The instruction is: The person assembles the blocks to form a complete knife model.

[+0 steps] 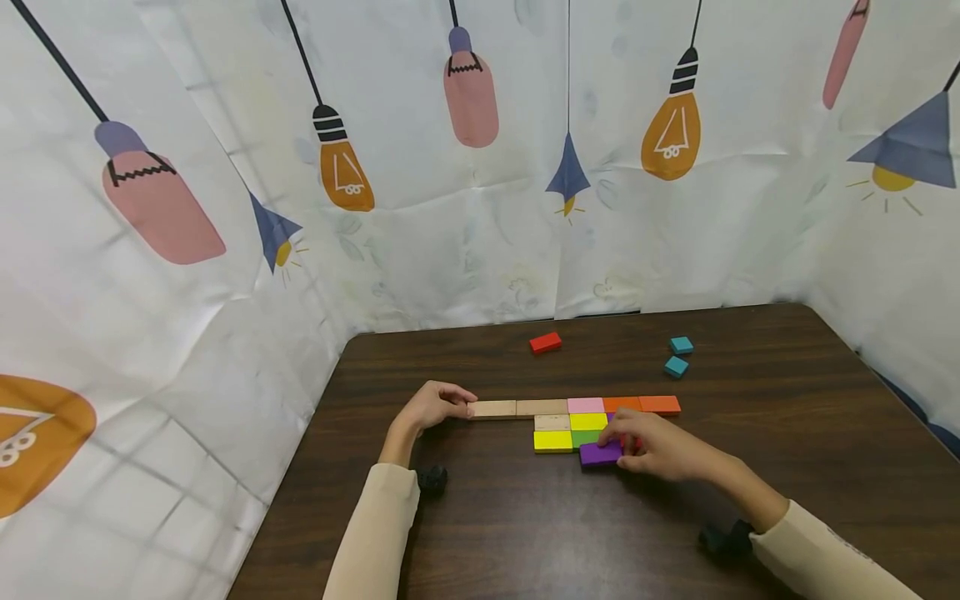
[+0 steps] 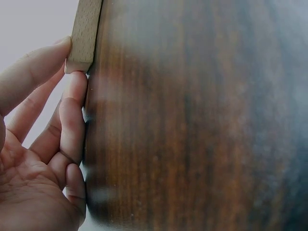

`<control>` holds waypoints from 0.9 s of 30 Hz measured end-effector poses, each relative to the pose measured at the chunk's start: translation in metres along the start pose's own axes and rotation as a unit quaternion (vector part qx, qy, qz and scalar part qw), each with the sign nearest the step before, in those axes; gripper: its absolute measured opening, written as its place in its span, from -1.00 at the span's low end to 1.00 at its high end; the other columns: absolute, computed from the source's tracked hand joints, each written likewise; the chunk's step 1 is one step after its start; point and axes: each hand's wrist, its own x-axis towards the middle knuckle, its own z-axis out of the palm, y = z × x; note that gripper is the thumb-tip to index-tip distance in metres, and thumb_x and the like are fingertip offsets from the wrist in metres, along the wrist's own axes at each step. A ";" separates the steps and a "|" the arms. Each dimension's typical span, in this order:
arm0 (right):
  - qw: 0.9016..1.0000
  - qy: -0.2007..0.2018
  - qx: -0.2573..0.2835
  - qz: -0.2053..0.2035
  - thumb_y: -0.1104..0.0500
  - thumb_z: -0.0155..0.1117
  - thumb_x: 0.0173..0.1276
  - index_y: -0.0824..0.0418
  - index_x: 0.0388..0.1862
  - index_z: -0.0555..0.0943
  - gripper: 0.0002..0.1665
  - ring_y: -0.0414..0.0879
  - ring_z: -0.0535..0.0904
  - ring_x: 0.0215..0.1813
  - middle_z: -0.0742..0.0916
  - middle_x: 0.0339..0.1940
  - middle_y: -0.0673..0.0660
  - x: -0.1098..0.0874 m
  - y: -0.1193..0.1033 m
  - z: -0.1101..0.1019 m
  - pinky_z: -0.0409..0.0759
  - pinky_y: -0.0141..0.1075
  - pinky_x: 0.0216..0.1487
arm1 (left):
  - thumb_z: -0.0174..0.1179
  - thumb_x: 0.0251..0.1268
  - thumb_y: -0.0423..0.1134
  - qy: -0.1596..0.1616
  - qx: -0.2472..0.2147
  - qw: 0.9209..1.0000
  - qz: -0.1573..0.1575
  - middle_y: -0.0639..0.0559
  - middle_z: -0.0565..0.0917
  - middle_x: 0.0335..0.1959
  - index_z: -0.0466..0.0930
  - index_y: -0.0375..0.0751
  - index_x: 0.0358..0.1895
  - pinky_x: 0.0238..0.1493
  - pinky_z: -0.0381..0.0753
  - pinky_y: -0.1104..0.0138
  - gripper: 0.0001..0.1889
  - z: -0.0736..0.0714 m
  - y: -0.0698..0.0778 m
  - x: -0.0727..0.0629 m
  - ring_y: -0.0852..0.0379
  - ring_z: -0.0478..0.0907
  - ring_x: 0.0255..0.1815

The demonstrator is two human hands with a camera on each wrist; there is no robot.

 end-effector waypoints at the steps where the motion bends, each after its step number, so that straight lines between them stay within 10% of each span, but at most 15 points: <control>1: 1.000 -0.002 -0.001 0.000 0.24 0.41 0.37 0.03 0.06 0.69 -0.70 -0.33 0.53 -0.21 0.66 -0.03 -0.05 0.001 0.000 0.001 0.62 -0.37 -0.15 | 0.45 0.26 -0.27 0.000 0.000 1.000 0.000 -0.05 0.72 -0.32 0.82 -0.14 -0.06 -0.12 0.56 0.23 -0.80 0.000 0.000 0.000 0.04 0.61 -0.27; 27: 0.998 -0.024 -0.055 0.028 0.15 0.48 0.32 -0.04 0.02 0.70 -0.70 -0.29 0.46 -0.31 0.58 -0.19 -0.13 0.021 -0.014 0.016 0.46 -0.43 -0.26 | 0.45 0.25 -0.28 0.002 0.001 1.000 -0.002 -0.01 0.73 -0.33 0.82 -0.14 -0.07 -0.08 0.56 0.22 -0.80 0.001 0.003 0.000 0.05 0.61 -0.27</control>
